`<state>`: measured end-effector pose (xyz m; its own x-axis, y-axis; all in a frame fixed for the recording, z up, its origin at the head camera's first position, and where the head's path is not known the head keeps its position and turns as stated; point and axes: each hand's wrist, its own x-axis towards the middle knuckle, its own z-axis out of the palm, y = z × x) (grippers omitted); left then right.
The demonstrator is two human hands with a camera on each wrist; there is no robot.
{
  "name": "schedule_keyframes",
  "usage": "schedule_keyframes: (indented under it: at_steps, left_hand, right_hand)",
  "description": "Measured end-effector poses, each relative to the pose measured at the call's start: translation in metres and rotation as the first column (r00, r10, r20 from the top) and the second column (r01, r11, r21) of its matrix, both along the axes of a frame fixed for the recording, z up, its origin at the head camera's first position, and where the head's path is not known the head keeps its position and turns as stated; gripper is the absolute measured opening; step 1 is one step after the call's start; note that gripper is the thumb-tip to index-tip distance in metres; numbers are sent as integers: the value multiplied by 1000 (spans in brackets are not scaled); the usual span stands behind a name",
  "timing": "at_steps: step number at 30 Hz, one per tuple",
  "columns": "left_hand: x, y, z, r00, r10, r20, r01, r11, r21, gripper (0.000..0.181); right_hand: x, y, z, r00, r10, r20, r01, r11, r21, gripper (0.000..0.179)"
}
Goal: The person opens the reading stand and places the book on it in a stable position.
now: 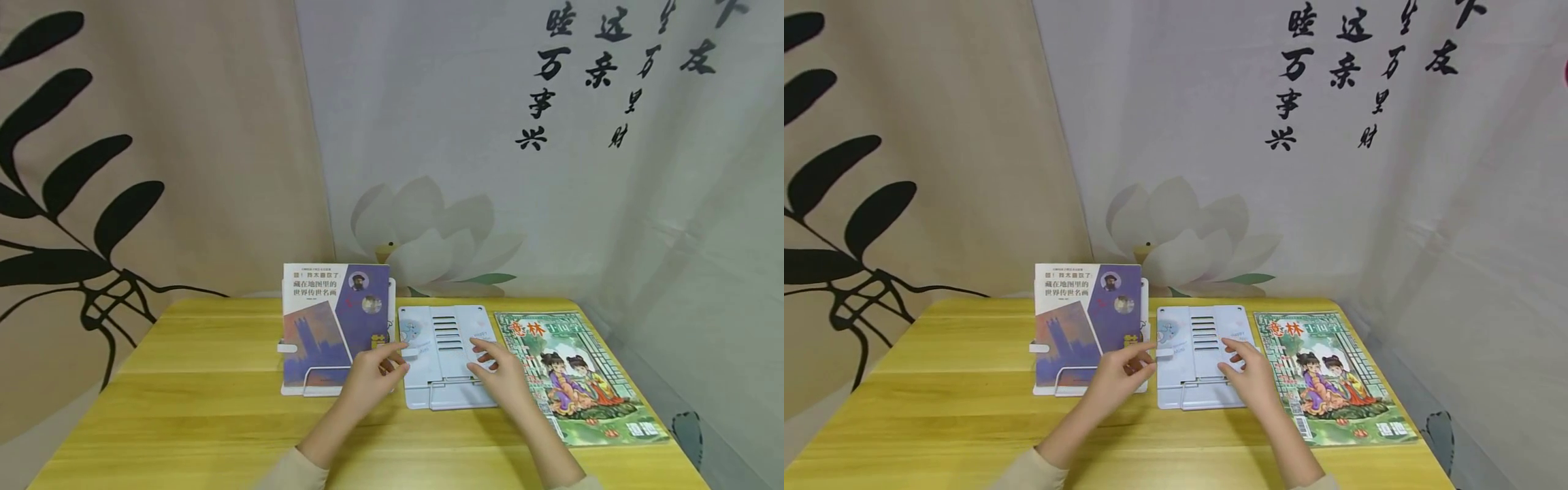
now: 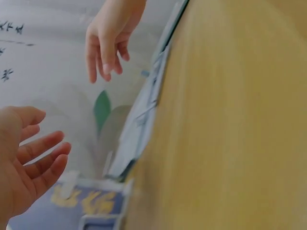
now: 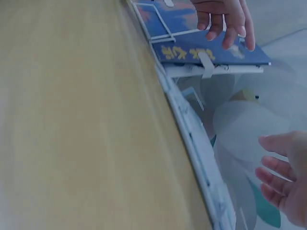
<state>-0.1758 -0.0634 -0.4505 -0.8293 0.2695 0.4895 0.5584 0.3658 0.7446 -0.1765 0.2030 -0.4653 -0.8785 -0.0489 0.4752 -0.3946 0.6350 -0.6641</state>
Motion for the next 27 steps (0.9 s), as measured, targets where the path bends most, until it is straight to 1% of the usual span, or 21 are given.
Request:
schedule_keyframes:
  at_steps: [4, 6, 10, 12, 18, 20, 24, 27]
  left_hand:
    - [1, 15, -15, 998, -22, 58, 22, 1000, -1, 32]
    - [3, 21, -21, 995, -32, 93, 32, 999, -2, 32]
    - [5, 30, -33, 990, -43, 132, 44, 999, -7, 33]
    - [4, 33, -39, 990, -38, 133, 39, 999, -8, 35]
    - [4, 41, -54, 989, 10, 149, -4, 999, -42, 36]
    - [4, 44, -57, 990, 21, 143, -14, 999, -52, 36]
    - [2, 49, -61, 992, 43, 118, -37, 998, -52, 35]
    - [0, 52, -64, 993, 67, 100, -61, 996, -63, 34]
  right_hand:
    - [5, 10, -9, 999, -6, 32, 6, 1000, 8, 44]
    - [8, 14, -12, 998, -9, 62, 9, 1000, 8, 44]
    - [11, 19, -17, 992, -18, 122, 17, 1000, 5, 42]
    - [12, 20, -20, 987, -26, 159, 27, 1000, 1, 42]
    - [16, 24, -32, 969, -45, 244, 47, 999, -2, 43]
    - [17, 24, -35, 969, -52, 244, 54, 999, -2, 43]
    - [16, 26, -41, 974, -64, 218, 66, 998, 1, 42]
    - [14, 26, -44, 973, -64, 223, 64, 998, 9, 41]
